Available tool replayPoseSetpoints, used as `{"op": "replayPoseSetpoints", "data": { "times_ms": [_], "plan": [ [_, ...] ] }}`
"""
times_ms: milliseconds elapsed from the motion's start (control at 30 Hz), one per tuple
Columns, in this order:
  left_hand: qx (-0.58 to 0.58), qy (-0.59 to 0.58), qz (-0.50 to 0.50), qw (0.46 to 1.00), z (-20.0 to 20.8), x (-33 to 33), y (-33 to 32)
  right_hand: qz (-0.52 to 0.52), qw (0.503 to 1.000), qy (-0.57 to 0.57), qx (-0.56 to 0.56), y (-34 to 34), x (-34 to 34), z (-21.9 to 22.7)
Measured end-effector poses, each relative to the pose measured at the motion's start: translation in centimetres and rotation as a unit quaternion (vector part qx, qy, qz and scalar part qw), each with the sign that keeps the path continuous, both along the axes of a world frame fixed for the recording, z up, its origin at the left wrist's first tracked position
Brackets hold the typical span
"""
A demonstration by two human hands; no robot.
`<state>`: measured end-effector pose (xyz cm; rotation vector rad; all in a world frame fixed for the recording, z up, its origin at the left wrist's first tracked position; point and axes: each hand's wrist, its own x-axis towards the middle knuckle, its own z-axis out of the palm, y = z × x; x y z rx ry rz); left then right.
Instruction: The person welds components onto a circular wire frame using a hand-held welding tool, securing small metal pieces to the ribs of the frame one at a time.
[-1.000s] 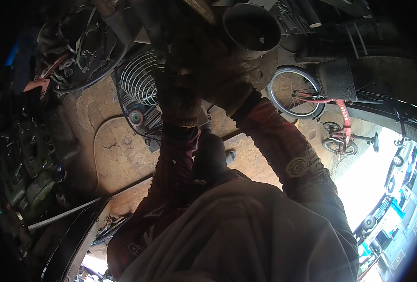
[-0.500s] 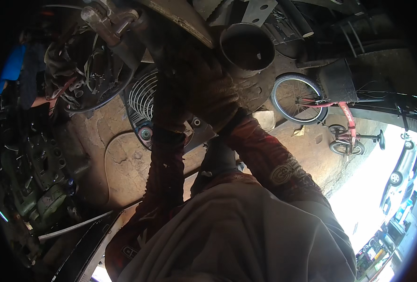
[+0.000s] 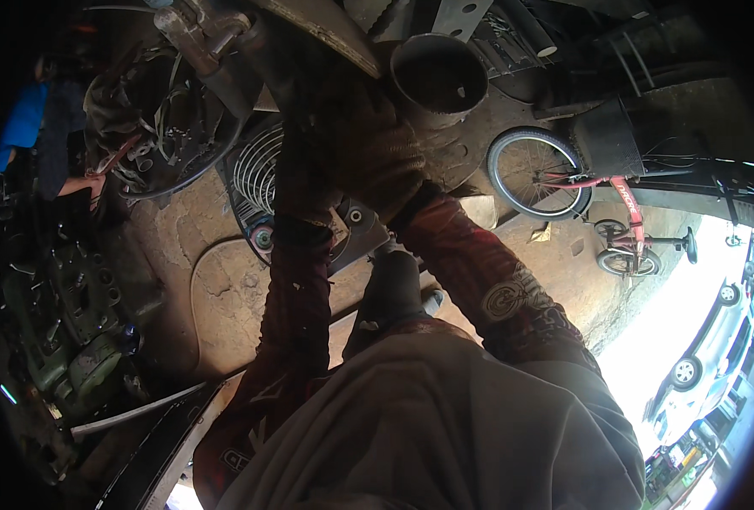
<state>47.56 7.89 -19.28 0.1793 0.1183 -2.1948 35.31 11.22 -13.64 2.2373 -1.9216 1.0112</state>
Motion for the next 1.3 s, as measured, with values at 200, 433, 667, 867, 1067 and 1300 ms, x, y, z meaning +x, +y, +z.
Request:
{"op": "replayPoseSetpoints", "data": {
  "times_ms": [200,433,667,867,1067,1300],
  "plan": [
    [-0.148,-0.244,0.042,0.957,-0.8,2.1,0.9,0.032,0.999,0.019,-0.02,0.8,0.0,1.1],
    [-0.27,-0.552,-0.001,0.789,3.2,3.8,0.8,0.021,0.994,-0.102,0.034,4.3,-2.3,2.4],
    [-0.362,-0.607,-0.108,0.699,6.4,5.0,-1.8,-0.013,0.988,-0.135,0.076,10.9,-4.7,1.0],
    [-0.622,-0.62,0.019,0.477,6.2,4.9,0.9,0.013,0.981,-0.14,0.13,10.8,-3.7,3.5],
    [-0.508,-0.644,0.018,0.572,9.2,3.6,5.9,0.038,0.993,0.027,0.11,10.8,-2.6,4.0],
    [-0.382,-0.679,0.123,0.615,6.9,4.1,8.0,0.069,0.768,-0.579,0.262,10.6,-2.8,3.7]
  ]
}}
